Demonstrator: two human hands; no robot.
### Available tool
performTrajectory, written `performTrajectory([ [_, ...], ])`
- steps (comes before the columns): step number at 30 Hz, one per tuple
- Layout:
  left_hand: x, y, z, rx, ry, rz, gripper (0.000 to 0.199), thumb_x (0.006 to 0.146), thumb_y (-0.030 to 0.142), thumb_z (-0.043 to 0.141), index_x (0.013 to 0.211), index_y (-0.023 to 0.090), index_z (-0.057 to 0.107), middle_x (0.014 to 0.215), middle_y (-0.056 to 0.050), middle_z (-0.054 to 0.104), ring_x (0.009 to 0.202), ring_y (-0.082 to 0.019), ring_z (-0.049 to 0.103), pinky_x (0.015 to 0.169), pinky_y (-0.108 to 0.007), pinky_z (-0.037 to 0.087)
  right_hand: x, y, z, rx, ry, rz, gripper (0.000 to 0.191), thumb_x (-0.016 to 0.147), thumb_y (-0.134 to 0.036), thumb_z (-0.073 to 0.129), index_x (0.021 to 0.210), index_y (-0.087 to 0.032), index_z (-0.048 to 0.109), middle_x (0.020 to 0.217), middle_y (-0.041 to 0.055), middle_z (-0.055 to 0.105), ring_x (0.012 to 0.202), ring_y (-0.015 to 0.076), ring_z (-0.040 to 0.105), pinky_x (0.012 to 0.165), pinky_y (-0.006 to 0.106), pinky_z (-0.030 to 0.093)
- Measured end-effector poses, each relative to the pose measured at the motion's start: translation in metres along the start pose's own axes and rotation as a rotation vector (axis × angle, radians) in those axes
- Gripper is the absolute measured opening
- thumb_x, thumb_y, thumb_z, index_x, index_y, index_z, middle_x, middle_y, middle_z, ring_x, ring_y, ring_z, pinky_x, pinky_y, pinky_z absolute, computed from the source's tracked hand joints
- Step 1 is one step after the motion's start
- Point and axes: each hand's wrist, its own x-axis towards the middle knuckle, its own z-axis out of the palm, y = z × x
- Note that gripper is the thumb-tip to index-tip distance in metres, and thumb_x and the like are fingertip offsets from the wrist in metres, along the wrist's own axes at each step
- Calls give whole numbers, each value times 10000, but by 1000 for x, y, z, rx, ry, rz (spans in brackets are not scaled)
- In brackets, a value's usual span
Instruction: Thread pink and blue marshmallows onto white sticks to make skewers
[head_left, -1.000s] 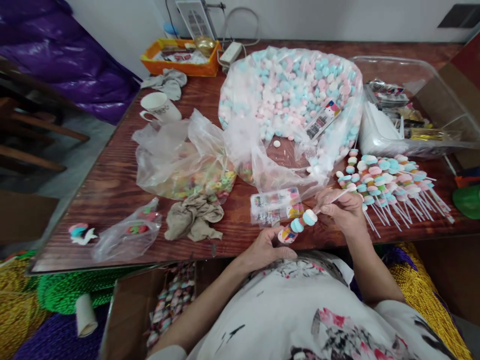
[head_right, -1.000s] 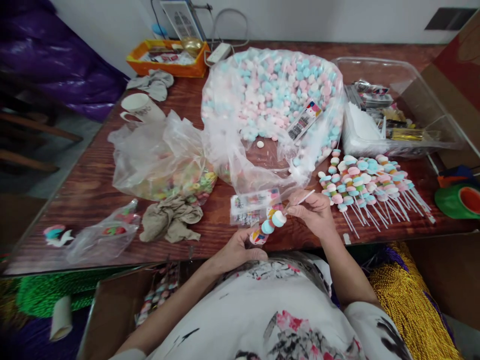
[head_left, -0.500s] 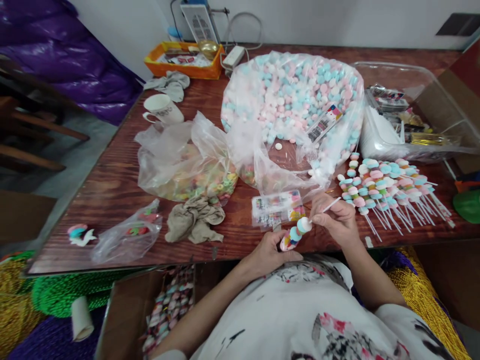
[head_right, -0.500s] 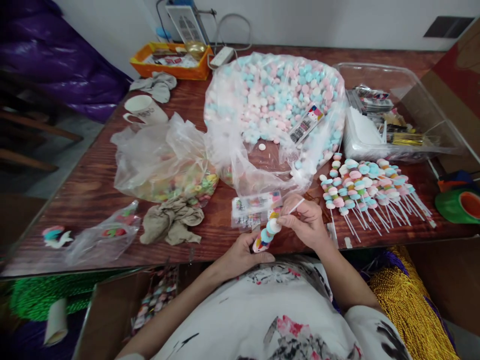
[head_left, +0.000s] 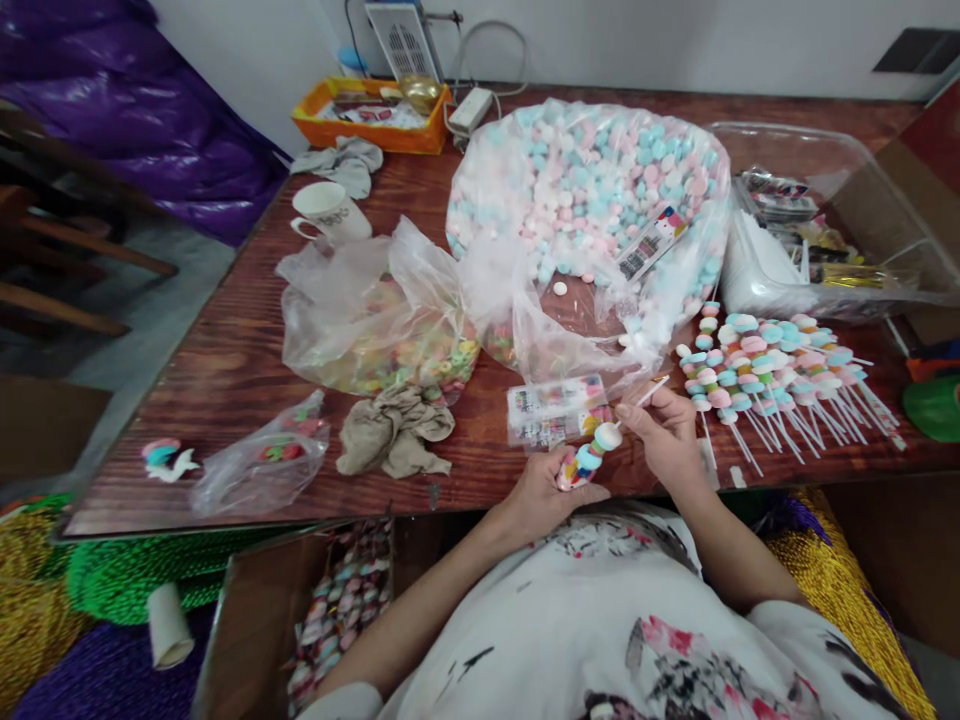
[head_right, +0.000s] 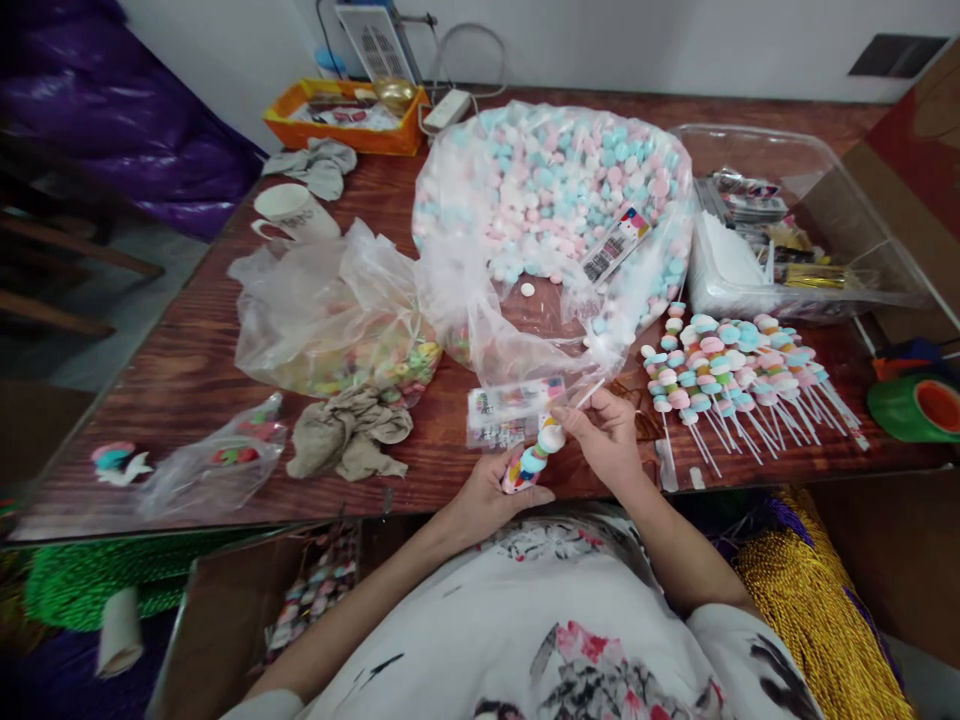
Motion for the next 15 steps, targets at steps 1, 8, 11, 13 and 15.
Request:
performTrajectory([
  [1, 0, 0, 0, -62, -6, -16, 384, 700, 420, 769, 734, 160, 488, 634, 71, 394, 591, -75, 325, 575, -212, 286, 0, -1, 0, -18, -17, 1, 207, 787, -293, 715, 648, -189, 603, 591, -41, 583, 553, 100, 500, 548, 230, 417],
  [8, 1, 1, -7, -195, -124, -56, 389, 676, 405, 790, 745, 145, 509, 656, 66, 393, 615, -75, 335, 582, -208, 283, 6, -8, -5, -67, -285, -112, 158, 821, -269, 676, 706, -195, 598, 686, -19, 583, 664, 126, 535, 676, 284, 445],
  [11, 5, 8, -10, -127, -216, 0, 353, 726, 407, 752, 721, 148, 513, 654, 62, 390, 625, -83, 339, 596, -213, 307, 8, -10, -2, -11, -369, -152, 138, 819, -262, 681, 719, -202, 608, 694, -12, 595, 693, 140, 560, 702, 301, 460],
  [13, 8, 12, -11, -42, -234, 44, 331, 752, 403, 729, 709, 148, 523, 656, 57, 402, 636, -90, 348, 612, -218, 330, 9, -11, 2, 23, -368, -146, 159, 821, -265, 681, 702, -201, 596, 670, -16, 586, 678, 138, 556, 678, 291, 455],
  [15, 10, 14, -11, 43, -205, 75, 304, 758, 392, 723, 731, 147, 546, 675, 51, 430, 652, -97, 366, 625, -219, 351, 8, -10, 7, -4, -344, -123, 188, 826, -267, 675, 681, -197, 579, 647, -23, 568, 644, 126, 533, 638, 271, 434],
])
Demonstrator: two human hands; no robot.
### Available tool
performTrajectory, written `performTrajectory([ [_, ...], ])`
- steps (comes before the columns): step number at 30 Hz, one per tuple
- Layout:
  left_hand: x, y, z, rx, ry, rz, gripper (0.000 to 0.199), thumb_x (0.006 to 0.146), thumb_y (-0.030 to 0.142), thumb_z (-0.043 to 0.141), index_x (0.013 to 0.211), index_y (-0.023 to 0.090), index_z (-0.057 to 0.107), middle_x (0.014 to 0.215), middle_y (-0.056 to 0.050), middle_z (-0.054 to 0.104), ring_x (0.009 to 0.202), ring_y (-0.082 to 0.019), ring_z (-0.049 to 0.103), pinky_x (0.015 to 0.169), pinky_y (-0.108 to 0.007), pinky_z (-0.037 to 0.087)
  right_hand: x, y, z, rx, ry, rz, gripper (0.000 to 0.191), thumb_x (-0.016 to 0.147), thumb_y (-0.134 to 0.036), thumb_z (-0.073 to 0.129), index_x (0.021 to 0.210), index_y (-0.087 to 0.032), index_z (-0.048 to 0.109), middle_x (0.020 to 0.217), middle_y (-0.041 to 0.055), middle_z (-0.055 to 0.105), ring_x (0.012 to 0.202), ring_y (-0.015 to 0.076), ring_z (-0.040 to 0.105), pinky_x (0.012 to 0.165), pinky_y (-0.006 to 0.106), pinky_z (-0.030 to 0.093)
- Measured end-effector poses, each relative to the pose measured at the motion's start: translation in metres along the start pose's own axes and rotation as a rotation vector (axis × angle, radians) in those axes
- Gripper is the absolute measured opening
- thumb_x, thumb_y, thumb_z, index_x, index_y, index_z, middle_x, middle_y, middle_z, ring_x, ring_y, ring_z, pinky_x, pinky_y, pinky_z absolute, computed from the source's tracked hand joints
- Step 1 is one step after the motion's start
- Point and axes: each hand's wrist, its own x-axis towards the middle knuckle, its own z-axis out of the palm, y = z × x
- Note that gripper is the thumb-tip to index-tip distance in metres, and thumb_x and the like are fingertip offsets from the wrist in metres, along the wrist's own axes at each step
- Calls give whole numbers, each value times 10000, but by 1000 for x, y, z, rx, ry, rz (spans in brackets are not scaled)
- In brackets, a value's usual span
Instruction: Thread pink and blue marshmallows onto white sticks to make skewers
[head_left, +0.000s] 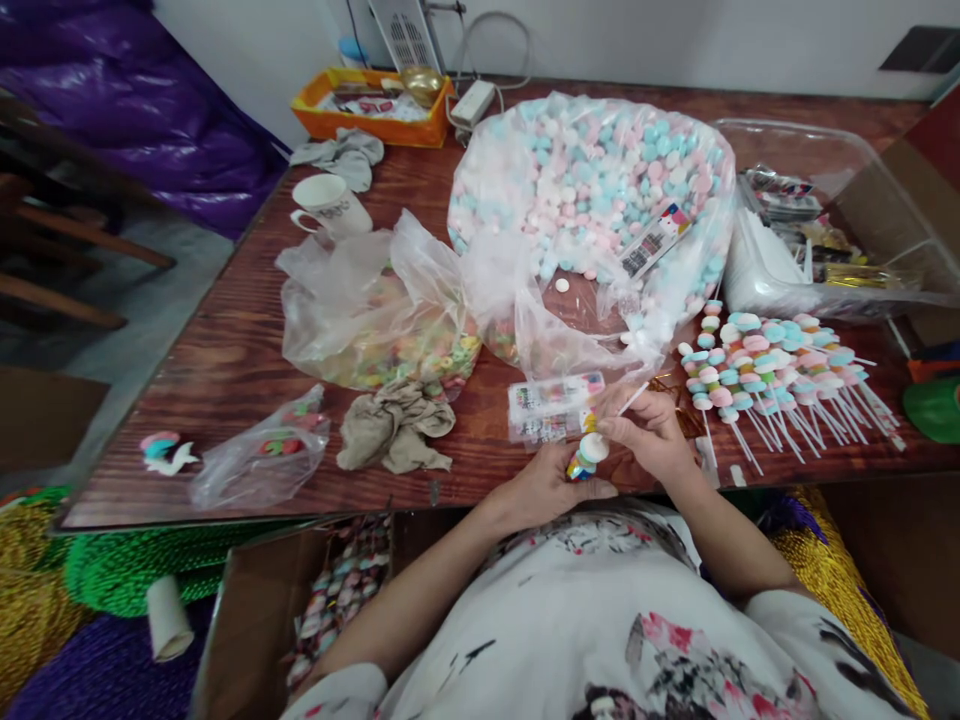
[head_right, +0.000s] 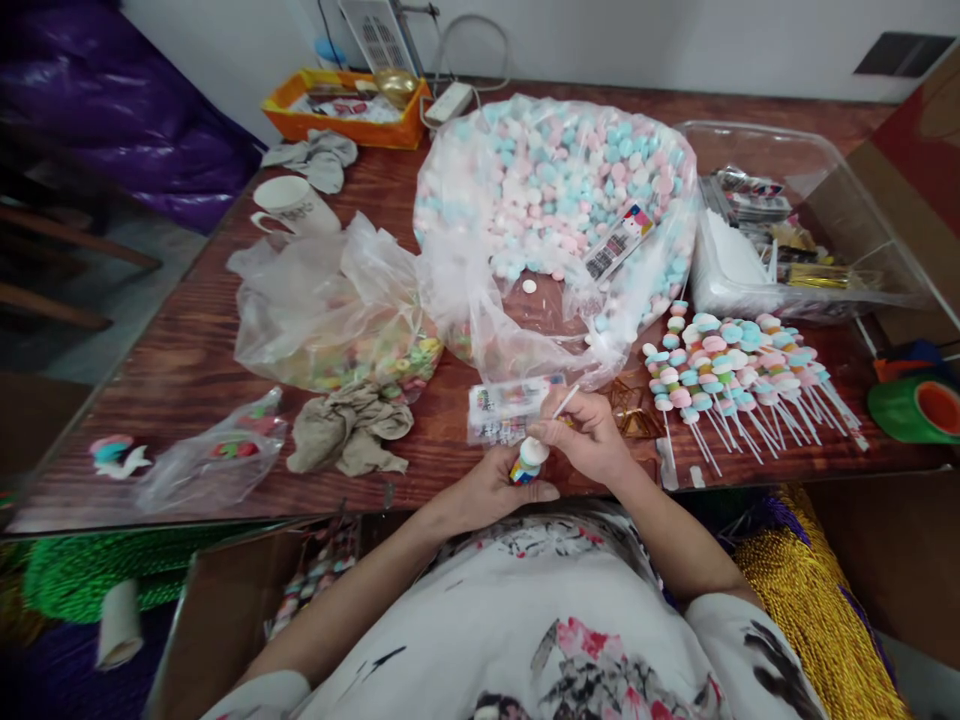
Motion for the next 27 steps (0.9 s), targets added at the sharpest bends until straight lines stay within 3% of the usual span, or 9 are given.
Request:
performTrajectory([
  [6, 2, -5, 0, 49, 91, 24, 265, 774, 379, 697, 824, 135, 607, 753, 30, 521, 713, -116, 448, 667, -222, 406, -8, 5, 13, -272, 105, 39, 239, 827, -275, 652, 637, -186, 540, 622, -37, 503, 599, 102, 470, 603, 249, 384],
  [15, 10, -3, 5, -113, 55, 16, 299, 731, 372, 745, 701, 117, 592, 666, 39, 503, 629, -90, 432, 603, -203, 396, -16, 15, 23, -107, 76, 117, 232, 811, -295, 649, 630, -180, 558, 603, -29, 528, 578, 106, 480, 580, 248, 391],
  [18, 7, 4, -1, -74, 82, 46, 361, 674, 373, 801, 886, 123, 648, 801, 11, 586, 744, -125, 502, 695, -223, 434, -14, 18, 14, -27, 70, 108, 206, 809, -291, 664, 654, -179, 588, 618, -28, 546, 588, 108, 491, 594, 253, 403],
  [21, 0, 11, -11, 20, 93, 63, 635, 569, 367, 871, 1117, 165, 622, 978, -5, 625, 898, -166, 534, 806, -245, 440, -10, 13, 1, 97, 76, 39, 155, 811, -292, 680, 706, -190, 629, 655, -19, 575, 627, 124, 520, 630, 276, 432],
  [23, -3, 12, -17, 27, 21, 29, 584, 564, 375, 869, 1056, 160, 638, 909, 11, 628, 840, -156, 543, 760, -237, 447, -7, 6, -6, 127, 28, -33, 106, 810, -285, 687, 749, -201, 665, 691, -4, 612, 679, 145, 553, 673, 305, 452],
  [27, -4, 9, -18, -134, -238, -111, 381, 598, 403, 831, 728, 131, 598, 646, 29, 579, 595, -113, 515, 572, -224, 435, 0, -6, -14, 58, -167, -118, 108, 826, -272, 678, 739, -212, 699, 698, 17, 659, 720, 168, 576, 746, 357, 459],
])
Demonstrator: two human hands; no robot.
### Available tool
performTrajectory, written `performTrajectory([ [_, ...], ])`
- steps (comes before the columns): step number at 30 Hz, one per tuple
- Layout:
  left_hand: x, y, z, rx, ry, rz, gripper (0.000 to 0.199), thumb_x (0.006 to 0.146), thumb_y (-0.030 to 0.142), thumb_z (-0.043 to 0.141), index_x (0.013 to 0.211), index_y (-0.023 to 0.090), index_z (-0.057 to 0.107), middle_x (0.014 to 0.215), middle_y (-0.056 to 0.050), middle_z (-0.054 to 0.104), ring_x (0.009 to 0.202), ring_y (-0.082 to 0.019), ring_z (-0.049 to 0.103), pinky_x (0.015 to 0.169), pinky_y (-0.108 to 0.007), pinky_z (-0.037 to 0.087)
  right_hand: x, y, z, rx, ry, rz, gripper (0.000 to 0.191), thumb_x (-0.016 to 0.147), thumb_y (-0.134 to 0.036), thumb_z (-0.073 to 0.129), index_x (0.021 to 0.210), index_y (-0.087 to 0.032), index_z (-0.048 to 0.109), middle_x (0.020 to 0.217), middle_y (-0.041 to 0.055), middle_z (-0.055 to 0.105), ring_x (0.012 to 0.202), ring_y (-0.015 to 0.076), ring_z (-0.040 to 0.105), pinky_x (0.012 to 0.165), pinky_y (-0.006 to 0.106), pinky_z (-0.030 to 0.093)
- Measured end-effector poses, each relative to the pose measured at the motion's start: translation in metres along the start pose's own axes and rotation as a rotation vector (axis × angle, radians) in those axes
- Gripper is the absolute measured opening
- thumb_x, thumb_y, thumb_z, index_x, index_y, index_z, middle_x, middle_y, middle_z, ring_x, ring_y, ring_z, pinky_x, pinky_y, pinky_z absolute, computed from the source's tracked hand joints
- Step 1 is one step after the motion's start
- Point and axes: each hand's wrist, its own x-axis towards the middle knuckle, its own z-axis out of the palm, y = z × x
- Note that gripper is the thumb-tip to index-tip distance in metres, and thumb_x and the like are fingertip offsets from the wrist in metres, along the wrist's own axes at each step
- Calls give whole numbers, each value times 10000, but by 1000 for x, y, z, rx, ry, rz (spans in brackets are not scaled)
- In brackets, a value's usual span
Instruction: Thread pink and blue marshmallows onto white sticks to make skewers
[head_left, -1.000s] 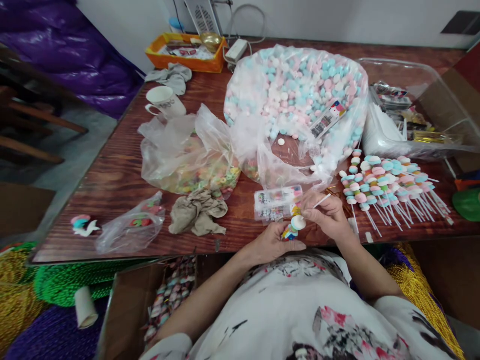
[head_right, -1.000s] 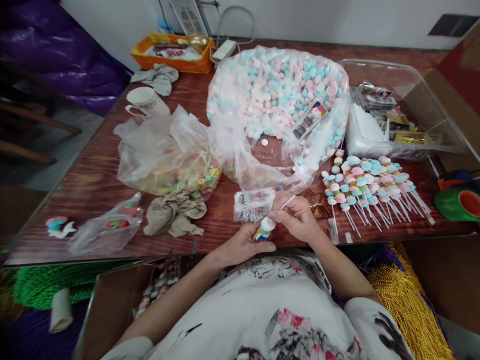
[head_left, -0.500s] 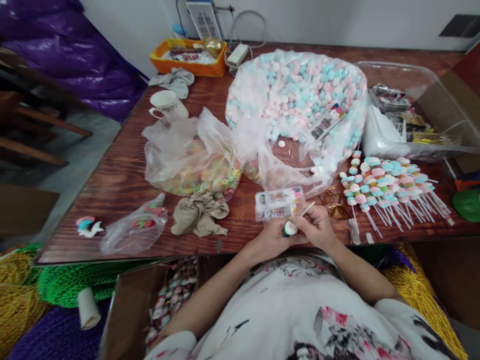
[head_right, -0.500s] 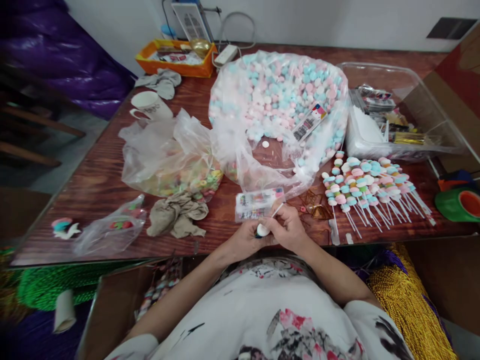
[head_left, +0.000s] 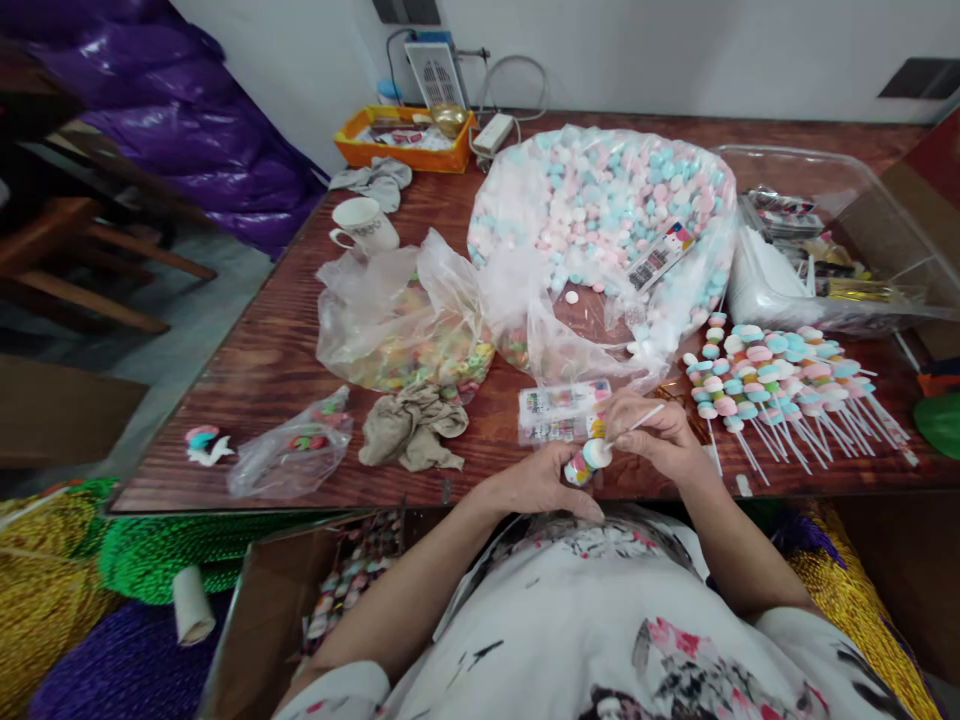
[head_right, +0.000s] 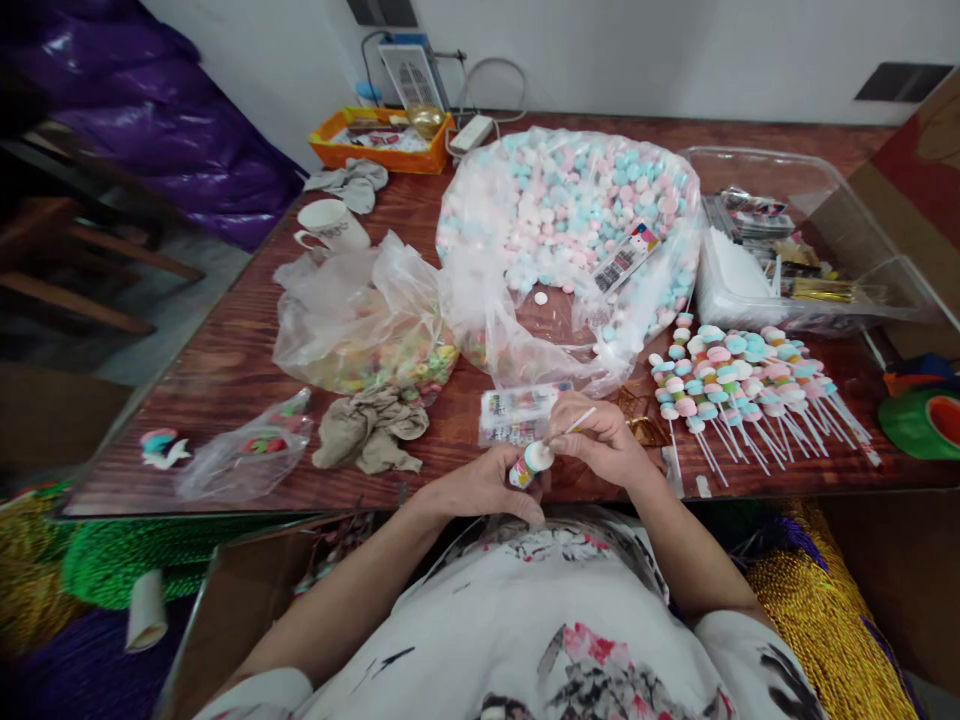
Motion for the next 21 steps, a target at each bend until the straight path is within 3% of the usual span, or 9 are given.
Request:
performTrajectory([
  [3, 4, -3, 6, -106, -37, -64, 396, 621, 428, 807, 654, 150, 528, 557, 51, 516, 485, -91, 463, 484, -217, 404, 1, -2, -3, -30, -1, -4, 79, 816, -251, 693, 745, -219, 702, 685, 10, 653, 703, 163, 560, 735, 351, 451],
  [8, 13, -6, 13, 65, 375, 184, 326, 675, 346, 785, 660, 140, 532, 626, 60, 451, 583, -73, 406, 558, -191, 368, -5, 6, 7, -136, 184, 46, 116, 834, -236, 660, 722, -206, 662, 683, -6, 591, 694, 148, 534, 706, 316, 429],
  [10, 16, -9, 14, 143, 450, 235, 280, 698, 333, 770, 701, 130, 578, 664, 48, 482, 631, -85, 424, 596, -195, 375, -10, 10, 18, -146, 258, 78, 162, 855, -247, 628, 701, -197, 629, 677, -11, 552, 678, 140, 515, 671, 297, 417],
  [15, 17, -13, 18, 179, 406, 229, 279, 759, 366, 718, 712, 126, 584, 665, 44, 492, 626, -88, 434, 592, -199, 375, -17, 19, 35, -231, 246, 86, 201, 883, -268, 585, 697, -191, 602, 672, -7, 535, 663, 138, 499, 646, 291, 407],
  [18, 9, -4, 13, 130, 346, 213, 328, 685, 375, 787, 807, 128, 611, 721, 41, 537, 687, -102, 481, 640, -206, 416, -14, 16, 24, -260, 120, 34, 169, 878, -254, 603, 721, -197, 630, 682, 2, 577, 714, 153, 534, 707, 312, 431],
  [21, 2, 9, 1, 37, 143, 165, 503, 593, 355, 852, 990, 151, 621, 785, 31, 614, 738, -117, 541, 692, -220, 460, -5, 3, 5, -186, -35, -13, 138, 873, -253, 618, 753, -206, 667, 706, 13, 628, 742, 167, 570, 772, 352, 463],
])
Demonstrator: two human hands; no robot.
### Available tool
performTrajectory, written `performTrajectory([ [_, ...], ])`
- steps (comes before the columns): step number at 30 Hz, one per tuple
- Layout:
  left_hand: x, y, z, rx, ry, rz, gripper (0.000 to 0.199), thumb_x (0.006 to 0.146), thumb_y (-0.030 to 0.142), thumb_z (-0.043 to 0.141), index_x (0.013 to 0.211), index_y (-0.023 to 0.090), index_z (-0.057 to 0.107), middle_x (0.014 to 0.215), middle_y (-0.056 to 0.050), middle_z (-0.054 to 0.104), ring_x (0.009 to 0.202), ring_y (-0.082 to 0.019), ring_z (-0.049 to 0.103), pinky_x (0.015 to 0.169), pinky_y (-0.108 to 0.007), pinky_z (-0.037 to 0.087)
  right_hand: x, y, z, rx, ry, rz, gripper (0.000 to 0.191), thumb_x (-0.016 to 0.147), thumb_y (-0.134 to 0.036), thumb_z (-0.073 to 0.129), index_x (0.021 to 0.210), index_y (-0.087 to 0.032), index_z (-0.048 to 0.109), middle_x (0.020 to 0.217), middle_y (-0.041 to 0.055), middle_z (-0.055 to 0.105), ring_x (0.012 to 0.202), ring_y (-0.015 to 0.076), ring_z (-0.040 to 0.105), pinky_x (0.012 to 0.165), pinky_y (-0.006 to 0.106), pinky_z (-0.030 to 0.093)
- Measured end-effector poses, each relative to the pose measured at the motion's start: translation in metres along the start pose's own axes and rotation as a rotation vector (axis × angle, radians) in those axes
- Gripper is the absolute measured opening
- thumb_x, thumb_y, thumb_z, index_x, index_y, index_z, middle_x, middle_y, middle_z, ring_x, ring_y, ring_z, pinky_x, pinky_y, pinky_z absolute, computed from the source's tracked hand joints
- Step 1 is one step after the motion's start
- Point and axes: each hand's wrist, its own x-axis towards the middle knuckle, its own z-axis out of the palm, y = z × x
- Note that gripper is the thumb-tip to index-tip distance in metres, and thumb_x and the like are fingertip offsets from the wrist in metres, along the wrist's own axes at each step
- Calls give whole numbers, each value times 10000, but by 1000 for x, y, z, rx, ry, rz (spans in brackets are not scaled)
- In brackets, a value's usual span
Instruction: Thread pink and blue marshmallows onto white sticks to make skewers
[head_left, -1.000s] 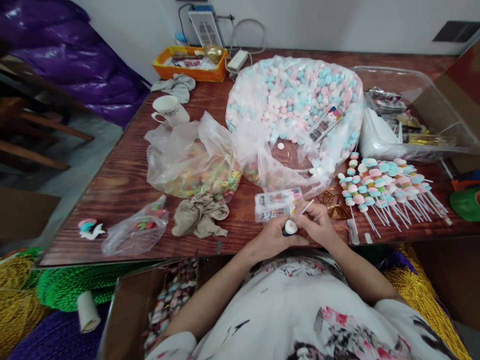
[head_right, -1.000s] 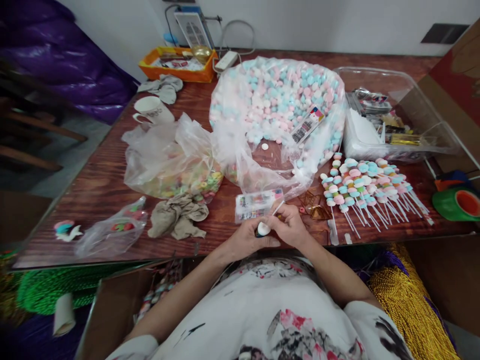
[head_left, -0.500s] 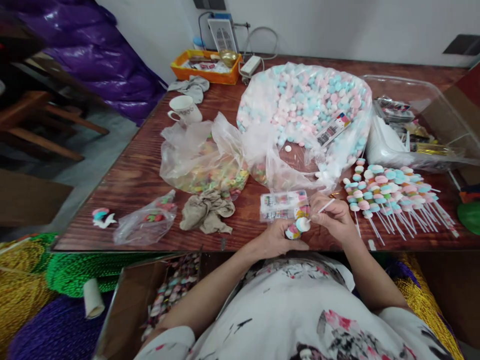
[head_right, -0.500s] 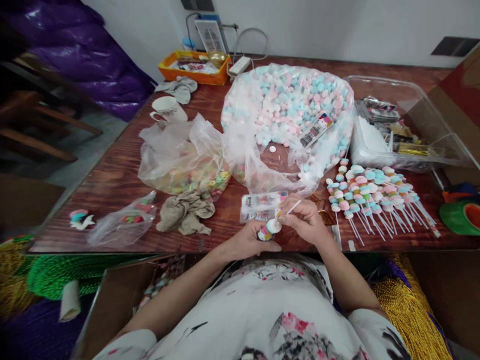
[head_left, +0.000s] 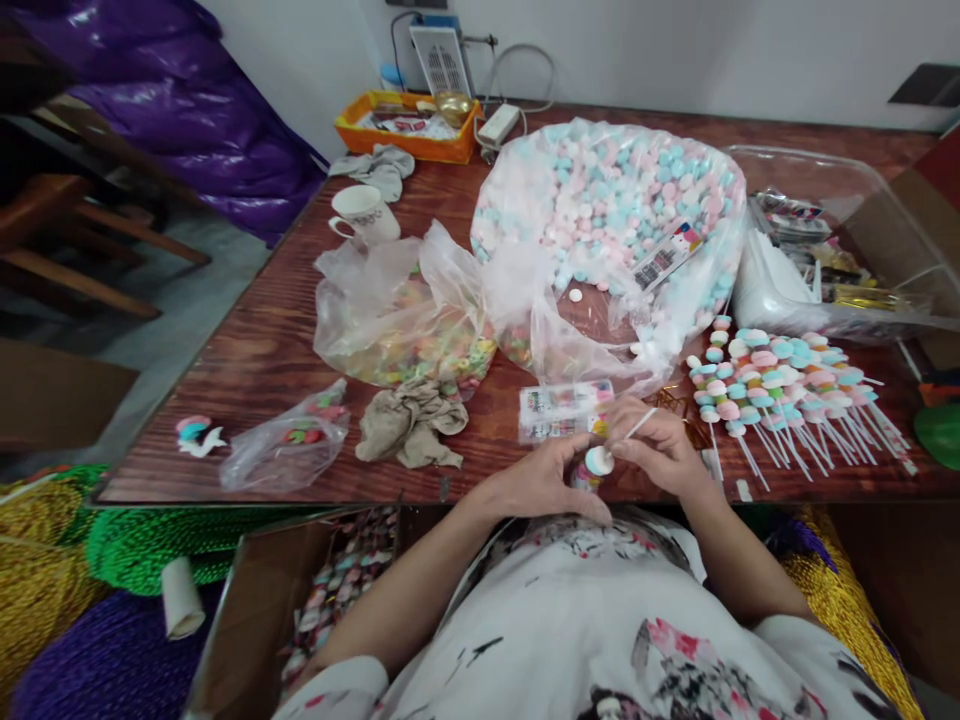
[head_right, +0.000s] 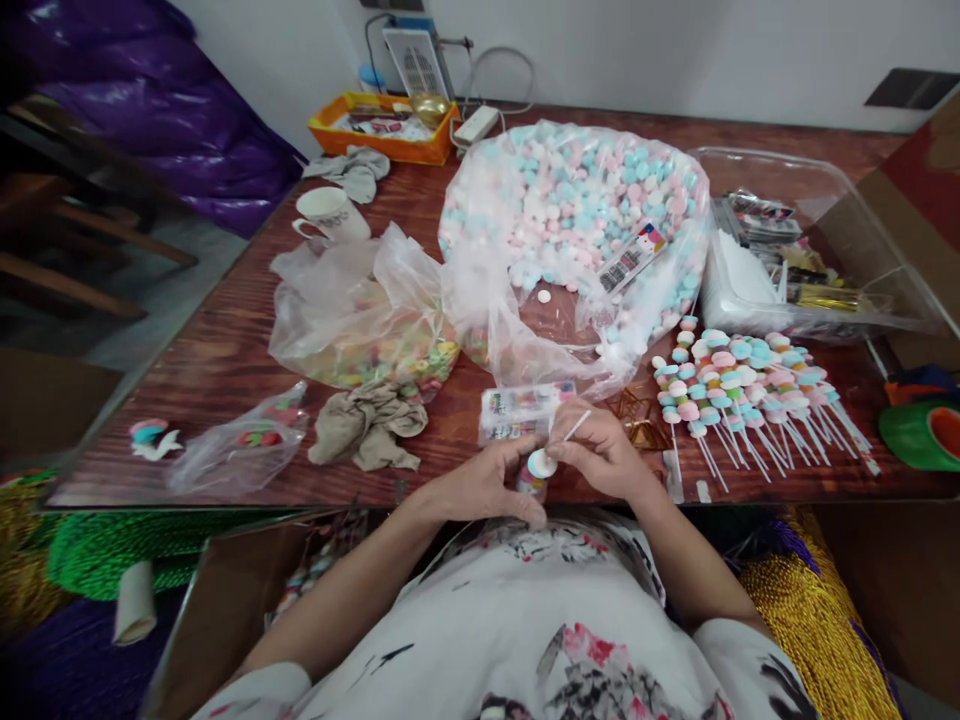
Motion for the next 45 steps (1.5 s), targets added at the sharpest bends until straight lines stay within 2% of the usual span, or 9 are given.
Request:
performTrajectory([
  [4, 5, 1, -8, -144, -336, -135, 459, 549, 371, 875, 870, 147, 635, 731, 4, 662, 657, -128, 595, 645, -245, 493, 11, -15, -16, 87, -120, -45, 113, 868, -252, 627, 807, -219, 715, 749, 34, 686, 745, 185, 605, 824, 402, 482],
  [7, 11, -8, 1, -200, -391, -179, 398, 581, 427, 849, 744, 135, 632, 655, -7, 642, 563, -128, 590, 562, -251, 491, 13, -14, -14, 117, -84, 33, 97, 844, -270, 661, 787, -221, 722, 713, 30, 679, 711, 182, 604, 755, 370, 495],
  [12, 10, -15, 19, -204, -64, -190, 444, 600, 446, 830, 642, 162, 491, 526, 84, 442, 433, -61, 408, 430, -202, 374, 2, 3, -8, 168, 176, 153, 132, 811, -297, 694, 718, -203, 691, 667, 5, 628, 659, 157, 574, 673, 316, 473],
  [17, 7, -19, 21, 54, 291, -1, 393, 636, 406, 824, 706, 142, 542, 627, 68, 409, 612, -76, 372, 577, -207, 335, -6, 8, 2, 101, 340, 218, 142, 822, -276, 674, 707, -195, 653, 659, -22, 588, 622, 120, 512, 609, 262, 419],
  [25, 3, -28, 25, 236, 576, 89, 377, 681, 444, 792, 673, 157, 547, 641, 48, 492, 621, -97, 417, 603, -219, 357, -9, 17, 24, 95, 625, 301, 234, 806, -357, 689, 662, -194, 601, 598, -37, 520, 586, 107, 441, 588, 249, 395],
  [30, 4, -32, 28, 176, 636, 140, 354, 678, 422, 798, 695, 160, 560, 629, 54, 492, 603, -90, 411, 598, -214, 362, -13, 17, 35, 207, 719, 203, 192, 822, -322, 667, 690, -201, 598, 622, -33, 514, 589, 107, 449, 596, 259, 394],
  [35, 3, -33, 28, 68, 504, 151, 346, 679, 387, 804, 697, 146, 556, 644, 62, 467, 601, -75, 385, 583, -198, 343, -17, 3, 33, 97, 560, 95, 147, 838, -297, 641, 722, -213, 610, 658, -9, 543, 649, 144, 518, 646, 302, 437],
  [40, 0, -29, 28, 44, 438, 121, 345, 681, 395, 801, 744, 137, 582, 647, 58, 453, 616, -80, 372, 588, -202, 338, -14, -1, 26, 20, 417, 116, 157, 842, -267, 640, 702, -202, 611, 670, -8, 558, 660, 143, 520, 669, 298, 434],
  [45, -1, -27, 28, 124, 459, 119, 348, 699, 422, 780, 729, 150, 565, 639, 59, 439, 610, -85, 363, 590, -209, 333, -12, 11, 33, 108, 480, 222, 190, 848, -285, 635, 686, -192, 602, 657, -23, 551, 635, 122, 492, 652, 271, 420],
])
